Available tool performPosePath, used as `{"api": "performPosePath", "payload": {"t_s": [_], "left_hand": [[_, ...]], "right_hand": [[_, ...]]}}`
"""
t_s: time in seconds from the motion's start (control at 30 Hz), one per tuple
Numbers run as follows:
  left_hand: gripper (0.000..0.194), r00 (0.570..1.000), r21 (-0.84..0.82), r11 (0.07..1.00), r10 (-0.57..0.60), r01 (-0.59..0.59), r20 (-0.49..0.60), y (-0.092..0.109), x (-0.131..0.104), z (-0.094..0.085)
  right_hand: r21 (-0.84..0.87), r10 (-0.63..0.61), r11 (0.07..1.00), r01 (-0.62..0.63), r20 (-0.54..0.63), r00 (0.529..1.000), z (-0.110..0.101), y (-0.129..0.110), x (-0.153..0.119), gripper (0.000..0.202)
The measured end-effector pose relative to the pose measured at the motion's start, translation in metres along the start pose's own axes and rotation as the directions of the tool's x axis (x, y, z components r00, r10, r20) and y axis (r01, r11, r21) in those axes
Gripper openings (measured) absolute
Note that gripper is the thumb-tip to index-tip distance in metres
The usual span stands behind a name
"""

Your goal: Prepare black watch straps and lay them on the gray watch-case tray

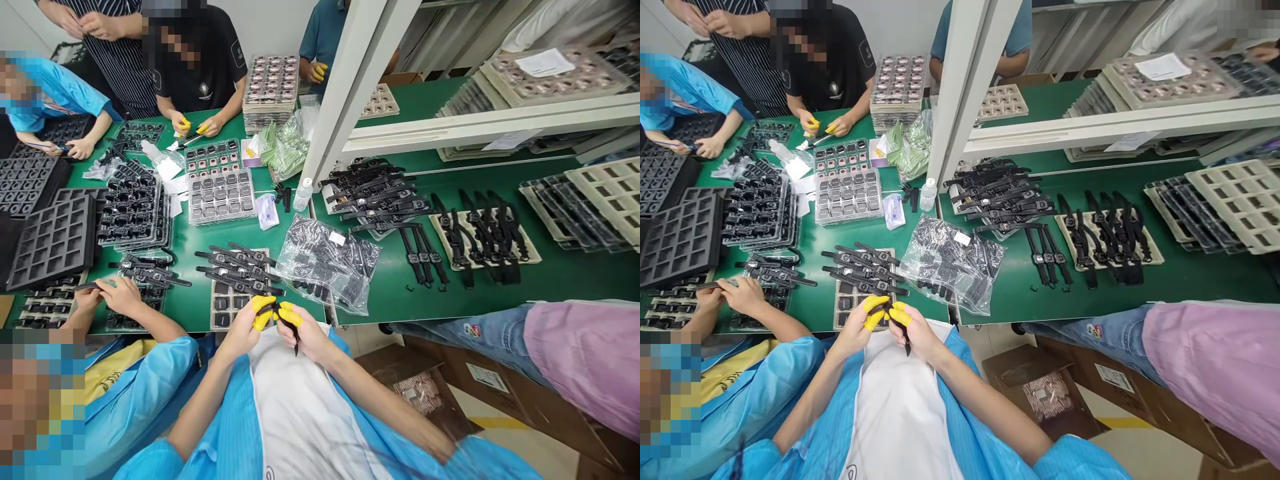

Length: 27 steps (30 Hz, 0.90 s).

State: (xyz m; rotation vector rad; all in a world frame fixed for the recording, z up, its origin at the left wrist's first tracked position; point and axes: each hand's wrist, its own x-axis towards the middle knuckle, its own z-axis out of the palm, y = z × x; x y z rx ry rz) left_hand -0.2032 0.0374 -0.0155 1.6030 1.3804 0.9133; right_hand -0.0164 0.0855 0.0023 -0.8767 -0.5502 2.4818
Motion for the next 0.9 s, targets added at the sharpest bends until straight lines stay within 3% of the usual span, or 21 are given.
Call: {"api": "performPosePath", "payload": {"t_s": [0.17,0.3,0.47,0.57,0.67,0.8,0.9], "left_hand": [[0.052,0.994,0.074,0.993,0.082,-0.088,0.072,0.001,0.001,-0.004],[0.05,0.987,0.113,0.993,0.014,-0.032,0.16,0.01,0.002,-0.008],[0.045,0.993,0.286,0.957,0.004,-0.038,0.121,0.01,0.0,0.0],[0.041,0.988,0.387,0.922,-0.025,-0.036,0.152,0.007,0.002,0.003],[0.038,0.982,0.29,0.956,-0.026,-0.031,0.188,0.01,0.005,0.002],[0.04,0.988,0.138,0.99,-0.03,0.008,0.154,0.016,0.005,0.003],[0.042,0.992,-0.022,0.992,-0.127,0.127,0.01,0.014,0.003,0.014]], "right_hand": [[0.108,0.071,0.991,-0.075,0.035,0.997,-0.003,-0.002,0.0,0.045],[0.094,0.095,0.991,-0.096,0.02,0.995,-0.005,0.0,0.0,0.044],[0.023,0.112,0.994,-0.111,-0.055,0.992,-0.004,-0.001,0.001,0.046],[-0.037,0.116,0.992,-0.121,-0.114,0.987,-0.004,0.001,0.002,0.047],[-0.104,0.079,0.99,-0.093,-0.132,0.988,-0.005,0.005,0.001,0.047],[-0.179,0.035,0.982,-0.063,-0.155,0.987,-0.011,0.015,-0.004,0.048],[-0.266,-0.09,0.963,0.035,-0.199,0.976,-0.025,0.023,0.0,0.045]]}}
